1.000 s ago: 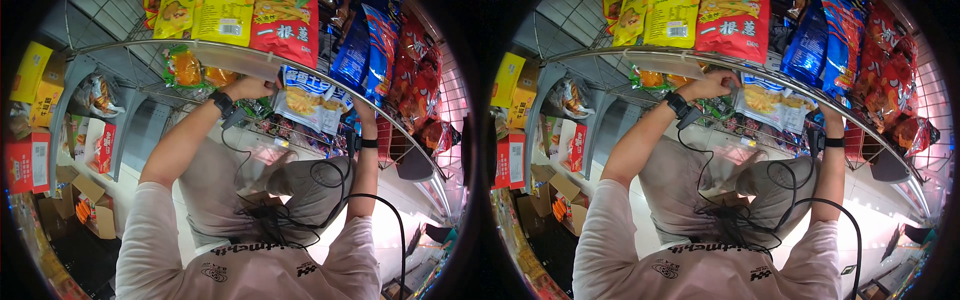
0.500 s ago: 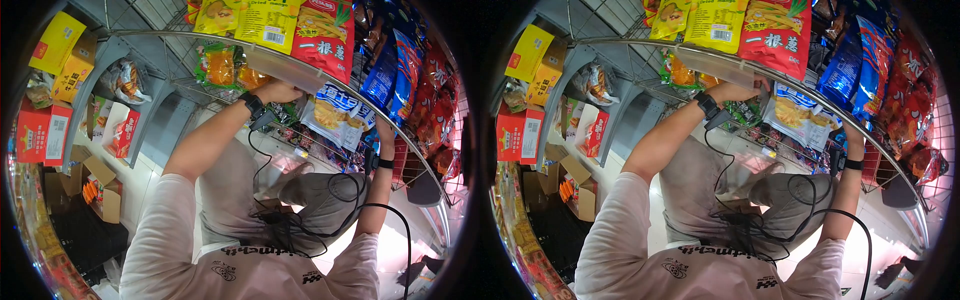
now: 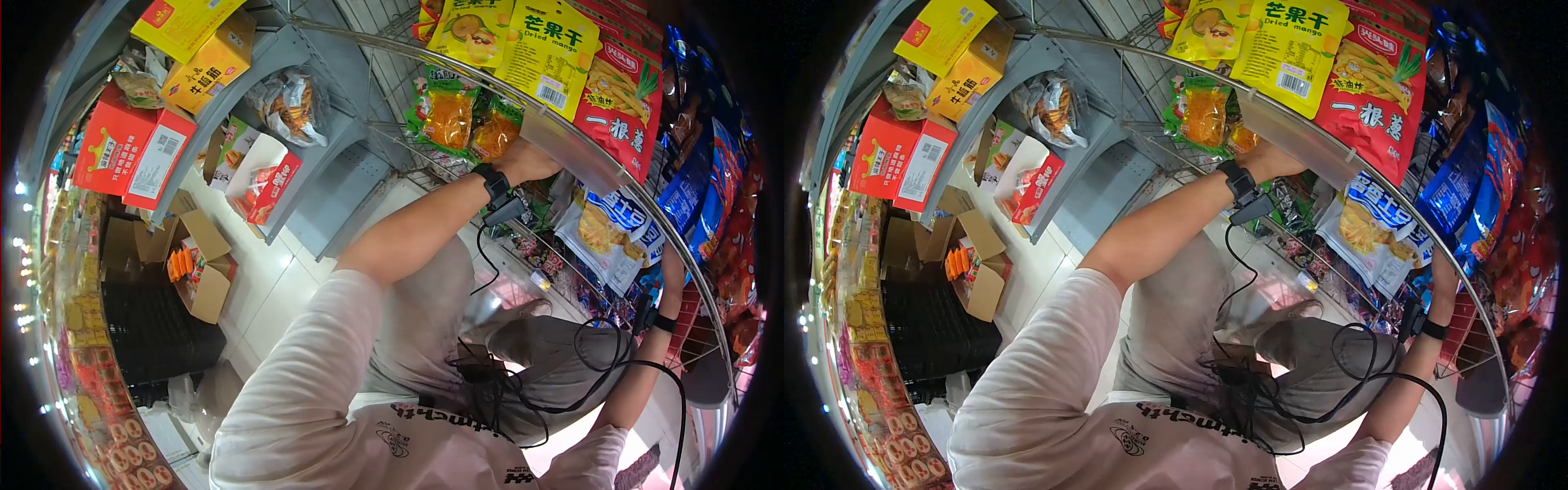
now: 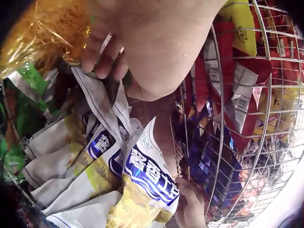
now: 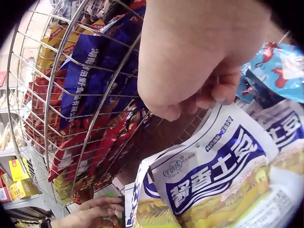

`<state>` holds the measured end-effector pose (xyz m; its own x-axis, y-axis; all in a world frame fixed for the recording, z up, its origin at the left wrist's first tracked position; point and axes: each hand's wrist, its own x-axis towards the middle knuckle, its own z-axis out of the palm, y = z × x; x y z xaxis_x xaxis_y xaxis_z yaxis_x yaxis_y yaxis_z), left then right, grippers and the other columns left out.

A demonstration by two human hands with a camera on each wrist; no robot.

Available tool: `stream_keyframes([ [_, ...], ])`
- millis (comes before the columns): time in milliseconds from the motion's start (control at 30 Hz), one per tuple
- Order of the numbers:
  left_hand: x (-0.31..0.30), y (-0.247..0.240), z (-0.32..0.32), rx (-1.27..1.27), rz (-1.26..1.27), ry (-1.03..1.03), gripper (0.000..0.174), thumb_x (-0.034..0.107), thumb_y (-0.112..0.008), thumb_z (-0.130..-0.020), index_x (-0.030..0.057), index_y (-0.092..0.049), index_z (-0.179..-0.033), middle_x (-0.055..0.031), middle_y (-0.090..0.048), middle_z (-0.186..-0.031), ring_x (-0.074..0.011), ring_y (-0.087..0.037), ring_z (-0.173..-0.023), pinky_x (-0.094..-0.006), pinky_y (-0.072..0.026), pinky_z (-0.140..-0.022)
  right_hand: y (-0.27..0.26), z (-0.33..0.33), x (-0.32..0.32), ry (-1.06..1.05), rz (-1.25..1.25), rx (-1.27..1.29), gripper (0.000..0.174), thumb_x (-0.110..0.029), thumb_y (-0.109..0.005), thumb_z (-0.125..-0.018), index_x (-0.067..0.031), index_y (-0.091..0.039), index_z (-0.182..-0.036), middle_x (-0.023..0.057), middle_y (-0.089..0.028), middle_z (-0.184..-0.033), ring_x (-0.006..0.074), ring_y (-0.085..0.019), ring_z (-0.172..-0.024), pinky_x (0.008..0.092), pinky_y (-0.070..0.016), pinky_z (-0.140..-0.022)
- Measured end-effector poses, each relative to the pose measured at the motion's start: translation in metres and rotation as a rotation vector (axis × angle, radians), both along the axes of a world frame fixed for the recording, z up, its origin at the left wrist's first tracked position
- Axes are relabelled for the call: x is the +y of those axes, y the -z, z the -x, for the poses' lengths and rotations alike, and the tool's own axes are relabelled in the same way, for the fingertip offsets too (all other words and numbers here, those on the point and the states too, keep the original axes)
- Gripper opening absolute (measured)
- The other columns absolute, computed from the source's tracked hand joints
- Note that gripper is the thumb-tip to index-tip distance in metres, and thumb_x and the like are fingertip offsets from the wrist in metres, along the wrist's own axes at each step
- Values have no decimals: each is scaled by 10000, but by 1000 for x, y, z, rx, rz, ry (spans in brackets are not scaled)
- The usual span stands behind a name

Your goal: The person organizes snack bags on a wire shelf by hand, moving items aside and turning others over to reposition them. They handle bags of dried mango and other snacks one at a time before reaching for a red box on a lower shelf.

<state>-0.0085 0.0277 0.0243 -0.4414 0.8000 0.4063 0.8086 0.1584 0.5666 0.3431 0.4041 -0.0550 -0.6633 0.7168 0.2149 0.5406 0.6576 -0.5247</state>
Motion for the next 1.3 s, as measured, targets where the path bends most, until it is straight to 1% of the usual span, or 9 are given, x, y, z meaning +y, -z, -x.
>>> stream_keyframes([
  [267, -5, -2, -4, -130, 28, -58, 357, 368, -654, -980, 72, -733, -1165, -190, -741, -1180, -388, -676, -1113, -459, -536, -952, -6, 1, -4, 6, 53, -42, 509, -354, -596, -1082, 48, -597, -1393, 126, -688, -1344, 261, -635, -1221, 402, -485, -1059],
  [467, 2, 13, 9, -50, 6, -26, 303, 327, -650, -976, 89, -737, -1143, -162, -749, -1139, -374, -689, -1055, -457, -548, -915, 0, 1, 2, 1, 96, -48, 517, -355, -554, -1099, 40, -573, -1433, 161, -649, -1419, 279, -597, -1306, 396, -449, -1111],
  [533, 2, 16, 13, -108, 144, 82, 445, 446, -568, -1019, 169, -662, -1354, -152, -693, -1341, -392, -647, -1212, -455, -549, -999, 3, 1, -1, 2, 55, 44, 516, -380, -524, -1126, 30, -610, -1428, 168, -660, -1415, 275, -581, -1338, 396, -413, -1143],
  [667, 12, 40, 18, -113, 119, 72, 459, 444, -576, -1015, 159, -655, -1365, -164, -683, -1354, -394, -636, -1229, -456, -536, -1023, -17, 7, -20, 25, 119, -63, 523, -388, -530, -1119, 26, -609, -1429, 198, -646, -1440, 299, -575, -1360, 399, -401, -1154],
  [767, 10, 37, 16, -26, -28, 94, 284, 307, -622, -992, 93, -718, -1152, -156, -747, -1120, -360, -692, -1039, -448, -552, -906, -31, 12, -34, 54, 140, -86, 522, -385, -550, -1111, 25, -610, -1428, 184, -663, -1415, 282, -592, -1333, 400, -418, -1138],
  [833, 8, 24, 15, -146, 193, 108, 469, 431, -568, -1019, 144, -638, -1383, -178, -659, -1390, -399, -626, -1246, -462, -526, -1040, -28, 12, -31, 63, 163, -62, 502, -365, -562, -1110, 26, -617, -1420, 175, -677, -1392, 266, -605, -1305, 397, -435, -1120],
  [967, 5, 20, 9, -156, 178, 102, 465, 420, -557, -1024, 150, -625, -1396, -182, -655, -1392, -408, -624, -1246, -463, -524, -1044, -10, 4, -12, -13, 138, -28, 559, -426, -538, -1099, 40, -594, -1403, 169, -670, -1364, 276, -606, -1264, 397, -452, -1092],
  [1033, 6, 20, 4, -139, -32, 111, 293, 310, -609, -999, 82, -716, -1148, -169, -740, -1120, -381, -683, -1049, -463, -548, -909, -4, 4, -9, -49, 111, 152, 538, -390, -558, -1099, 40, -582, -1421, 154, -661, -1376, 266, -600, -1268, 396, -448, -1098],
  [1300, 12, 31, 9, -99, -193, 136, 276, 255, -645, -979, 81, -719, -1180, -173, -738, -1133, -389, -685, -1044, -468, -551, -885, -7, 5, -6, -20, 193, 62, 569, -339, -566, -1118, 71, -490, -1505, 165, -632, -1421, 246, -566, -1312, 383, -391, -1153],
])
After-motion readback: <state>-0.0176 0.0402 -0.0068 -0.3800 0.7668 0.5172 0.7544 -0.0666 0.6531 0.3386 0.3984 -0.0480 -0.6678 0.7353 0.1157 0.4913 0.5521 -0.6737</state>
